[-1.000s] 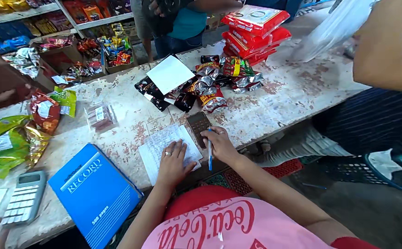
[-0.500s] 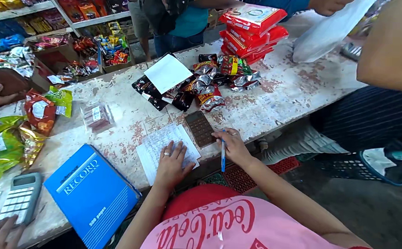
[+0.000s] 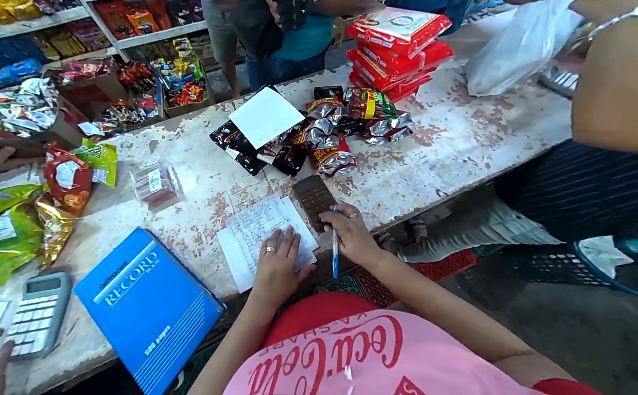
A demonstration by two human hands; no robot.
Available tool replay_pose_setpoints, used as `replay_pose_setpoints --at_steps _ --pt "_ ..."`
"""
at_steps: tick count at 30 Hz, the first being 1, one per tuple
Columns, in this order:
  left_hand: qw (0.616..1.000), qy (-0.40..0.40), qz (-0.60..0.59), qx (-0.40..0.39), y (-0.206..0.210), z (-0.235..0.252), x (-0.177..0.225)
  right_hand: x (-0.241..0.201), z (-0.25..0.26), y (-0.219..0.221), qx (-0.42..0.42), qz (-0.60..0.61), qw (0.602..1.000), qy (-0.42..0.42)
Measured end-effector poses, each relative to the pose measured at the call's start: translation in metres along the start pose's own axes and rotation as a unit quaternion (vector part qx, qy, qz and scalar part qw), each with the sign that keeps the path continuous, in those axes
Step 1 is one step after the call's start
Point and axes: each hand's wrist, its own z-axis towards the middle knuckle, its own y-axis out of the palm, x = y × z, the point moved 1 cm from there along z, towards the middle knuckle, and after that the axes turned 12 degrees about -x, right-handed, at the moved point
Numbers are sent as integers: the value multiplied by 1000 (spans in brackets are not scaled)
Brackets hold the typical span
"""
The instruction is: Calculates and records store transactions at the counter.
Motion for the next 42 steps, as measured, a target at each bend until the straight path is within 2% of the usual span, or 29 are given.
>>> replay_pose_setpoints --at_steps 4,6,9,13,25,27,29,33,37,42 --pt "1000 3 3 0 1 0 1 -13 -12 1 -33 -1 999 -32" --pt "1000 2 0 -1 2 1 0 -8 -14 -4 -28 2 999 -15" --pt "1000 0 -5 -7 2 3 -3 13 -15 -11 32 -14 999 22" --pt "1000 -5 0 -15 3 8 -7 32 -15 -16 14 -16 998 60" --pt "997 -13 -5 -70 -3 11 -7 -2 10 -6 11 -6 1000 25" --pt "997 -15 -15 -78 -4 11 -7 -12 12 -3 -25 6 999 22" --pt "997 -14 -16 -77 -4 11 -7 -15 10 -2 -43 8 999 21" --pt "999 -4 -15 -50 -1 10 -9 -12 -3 2 6 -4 1000 -20" --pt "999 -4 -5 -42 0 10 -9 -10 -14 1 -40 -9 999 -19" --pt "999 -6 -2 -48 -1 10 -9 11 -16 -13 35 -8 999 24"
